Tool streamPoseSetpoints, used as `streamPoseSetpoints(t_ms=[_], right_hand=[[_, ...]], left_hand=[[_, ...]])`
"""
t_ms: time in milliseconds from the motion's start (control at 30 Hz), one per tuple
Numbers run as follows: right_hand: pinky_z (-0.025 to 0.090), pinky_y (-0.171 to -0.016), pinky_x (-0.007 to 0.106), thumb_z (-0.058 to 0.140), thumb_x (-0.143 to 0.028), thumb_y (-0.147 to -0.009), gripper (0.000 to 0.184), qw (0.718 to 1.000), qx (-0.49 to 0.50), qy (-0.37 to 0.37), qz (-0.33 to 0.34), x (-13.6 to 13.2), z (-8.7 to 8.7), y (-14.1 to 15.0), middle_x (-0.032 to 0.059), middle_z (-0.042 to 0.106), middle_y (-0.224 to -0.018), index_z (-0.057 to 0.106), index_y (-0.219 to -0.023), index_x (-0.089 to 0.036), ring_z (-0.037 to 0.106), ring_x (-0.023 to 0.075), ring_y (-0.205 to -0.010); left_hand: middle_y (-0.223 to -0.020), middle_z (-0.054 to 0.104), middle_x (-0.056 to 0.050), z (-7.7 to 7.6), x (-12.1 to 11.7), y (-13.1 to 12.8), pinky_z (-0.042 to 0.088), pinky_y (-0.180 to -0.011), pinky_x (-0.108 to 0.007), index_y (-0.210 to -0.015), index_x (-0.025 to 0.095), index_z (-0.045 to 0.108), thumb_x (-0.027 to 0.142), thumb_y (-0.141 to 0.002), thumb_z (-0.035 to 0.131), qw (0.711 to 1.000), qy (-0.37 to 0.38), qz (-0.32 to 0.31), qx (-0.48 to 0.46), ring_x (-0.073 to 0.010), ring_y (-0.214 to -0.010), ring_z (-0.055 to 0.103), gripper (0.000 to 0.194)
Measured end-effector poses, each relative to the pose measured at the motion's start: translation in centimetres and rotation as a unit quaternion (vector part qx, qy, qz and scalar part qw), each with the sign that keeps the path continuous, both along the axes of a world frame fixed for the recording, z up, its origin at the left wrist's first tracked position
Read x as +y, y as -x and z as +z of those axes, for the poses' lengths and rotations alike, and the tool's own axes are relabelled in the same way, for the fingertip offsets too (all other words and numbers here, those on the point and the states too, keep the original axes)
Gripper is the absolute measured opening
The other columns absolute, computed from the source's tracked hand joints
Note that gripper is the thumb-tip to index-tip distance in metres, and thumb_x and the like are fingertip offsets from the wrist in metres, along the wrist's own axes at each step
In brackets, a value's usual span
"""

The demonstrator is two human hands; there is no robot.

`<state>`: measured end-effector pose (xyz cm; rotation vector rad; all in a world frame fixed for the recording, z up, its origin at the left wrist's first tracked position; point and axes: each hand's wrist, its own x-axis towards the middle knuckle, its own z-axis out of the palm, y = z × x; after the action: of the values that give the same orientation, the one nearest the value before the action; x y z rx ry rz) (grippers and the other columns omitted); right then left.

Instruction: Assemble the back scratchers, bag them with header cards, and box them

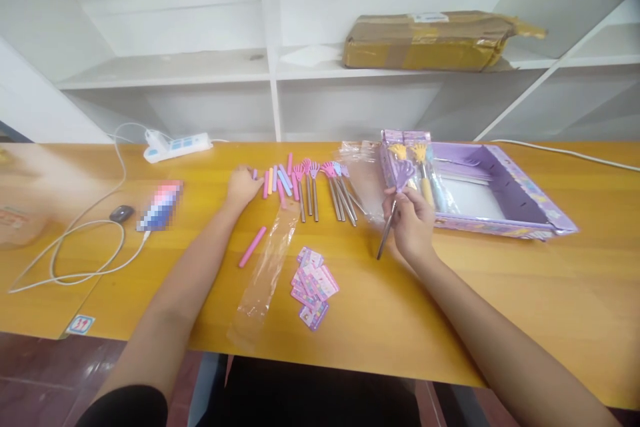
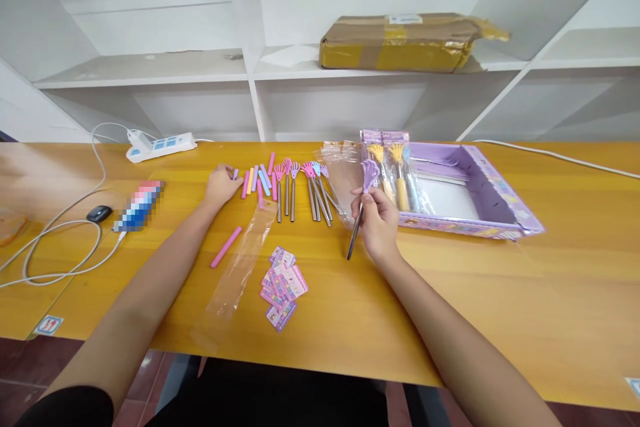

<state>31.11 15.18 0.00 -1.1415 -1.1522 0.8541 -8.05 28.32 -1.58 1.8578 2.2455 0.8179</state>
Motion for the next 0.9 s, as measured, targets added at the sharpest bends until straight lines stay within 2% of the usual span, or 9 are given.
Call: streamPoseSetpoints(t_ms=[133, 233, 333, 433, 500, 567, 633, 733, 900], right_hand=[[0.029, -0.044, 0.027, 0.065, -0.063, -0.097, 0.037, 0.999, 0.047, 0.012, -0.009, 1.1, 1.0, -0.2, -0.0042, 0.049, -0.064, 0.063, -0.102, -0.026, 0.037, 0.0136, -0.05], [0.026, -0.042, 0.027, 0.069, -0.066, -0.094, 0.041, 0.996, 0.088, 0.009, -0.022, 1.6, 3.7, -0.8, -0.0031, 0.049, -0.067, 0.058, -0.094, -0.027, 0.032, 0.0123, -0.049], [0.036, -0.046, 0.029, 0.071, -0.062, -0.097, 0.039, 0.996, 0.084, -0.027, 0.029, -0.5, 6.9, -1.7, 0.0001, 0.052, -0.075, 0.06, -0.086, -0.026, 0.032, 0.0117, -0.053], [0.051, -0.057, 0.034, 0.068, -0.055, -0.102, 0.032, 0.996, 0.048, -0.045, 0.06, -5.3, 8.1, -2.0, 0.0028, 0.052, -0.081, 0.068, -0.088, -0.027, 0.044, 0.0158, -0.061], [0.057, -0.062, 0.037, 0.065, -0.054, -0.104, 0.032, 0.996, 0.05, -0.014, 0.074, -9.0, 7.3, -1.6, 0.0036, 0.052, -0.081, 0.07, -0.088, -0.028, 0.051, 0.0187, -0.065], [0.06, -0.064, 0.04, 0.059, -0.056, -0.105, 0.036, 0.99, 0.079, 0.034, 0.109, -12.2, 5.9, -1.0, 0.0042, 0.053, -0.08, 0.072, -0.086, -0.028, 0.057, 0.0211, -0.067], [0.062, -0.063, 0.042, 0.049, -0.06, -0.108, 0.047, 0.98, 0.119, 0.069, 0.143, -14.5, 4.2, -0.4, 0.0049, 0.053, -0.077, 0.074, -0.086, -0.027, 0.061, 0.0225, -0.067], [0.061, -0.059, 0.042, 0.04, -0.065, -0.109, 0.058, 0.973, 0.16, 0.073, 0.146, -15.7, 1.8, 0.0, 0.0047, 0.055, -0.071, 0.075, -0.085, -0.026, 0.062, 0.0227, -0.061], [0.058, -0.054, 0.033, 0.068, -0.055, -0.1, 0.037, 0.984, 0.171, 0.028, 0.047, -14.5, -1.1, -0.3, 0.0003, 0.06, -0.063, 0.07, -0.084, -0.022, 0.063, 0.0183, -0.053]], left_hand=[[-0.097, 0.081, -0.016, 1.8, -0.1, -0.1, 0.056, -0.091, -0.042, -0.091, 0.02, 0.077, 0.024, -0.081, 0.074, 0.999, 0.029, -0.014, 0.01, -0.0368, -0.104, 0.076, 0.012], [-0.081, 0.075, -0.014, 4.4, -1.6, -0.1, 0.055, -0.089, -0.043, -0.077, 0.021, 0.075, 0.022, -0.082, 0.072, 0.998, 0.039, -0.038, 0.016, -0.0366, -0.095, 0.076, 0.006], [-0.081, 0.07, -0.013, 7.2, -6.4, -0.4, 0.057, -0.094, -0.045, -0.076, 0.022, 0.074, 0.024, -0.087, 0.07, 0.996, 0.034, -0.083, 0.028, -0.0365, -0.099, 0.073, 0.013], [-0.102, 0.071, -0.01, 8.6, -14.6, -1.5, 0.06, -0.095, -0.045, -0.105, 0.03, 0.081, 0.034, -0.097, 0.063, 0.987, 0.03, -0.154, 0.037, -0.0317, -0.097, 0.073, 0.019], [-0.115, 0.071, -0.011, 8.5, -20.4, -2.8, 0.062, -0.095, -0.049, -0.133, 0.04, 0.075, 0.043, -0.107, 0.05, 0.971, 0.044, -0.231, 0.043, -0.0321, -0.101, 0.074, 0.037], [-0.125, 0.072, -0.011, 7.6, -25.0, -4.2, 0.063, -0.097, -0.052, -0.14, 0.047, 0.071, 0.045, -0.111, 0.042, 0.964, 0.061, -0.256, 0.031, -0.0333, -0.111, 0.075, 0.041], [-0.132, 0.074, -0.008, 6.3, -28.0, -5.3, 0.062, -0.104, -0.053, -0.147, 0.051, 0.065, 0.04, -0.113, 0.04, 0.954, 0.072, -0.291, -0.011, -0.0318, -0.122, 0.074, 0.044], [-0.143, 0.073, -0.004, 4.6, -29.5, -6.2, 0.061, -0.114, -0.05, -0.154, 0.05, 0.059, 0.038, -0.115, 0.04, 0.945, 0.056, -0.31, -0.087, -0.027, -0.134, 0.07, 0.046], [-0.139, 0.074, -0.008, 3.2, -28.6, -6.7, 0.06, -0.113, -0.047, -0.149, 0.034, 0.064, 0.032, -0.116, 0.041, 0.941, -0.006, -0.314, -0.129, -0.0254, -0.131, 0.071, 0.04]])
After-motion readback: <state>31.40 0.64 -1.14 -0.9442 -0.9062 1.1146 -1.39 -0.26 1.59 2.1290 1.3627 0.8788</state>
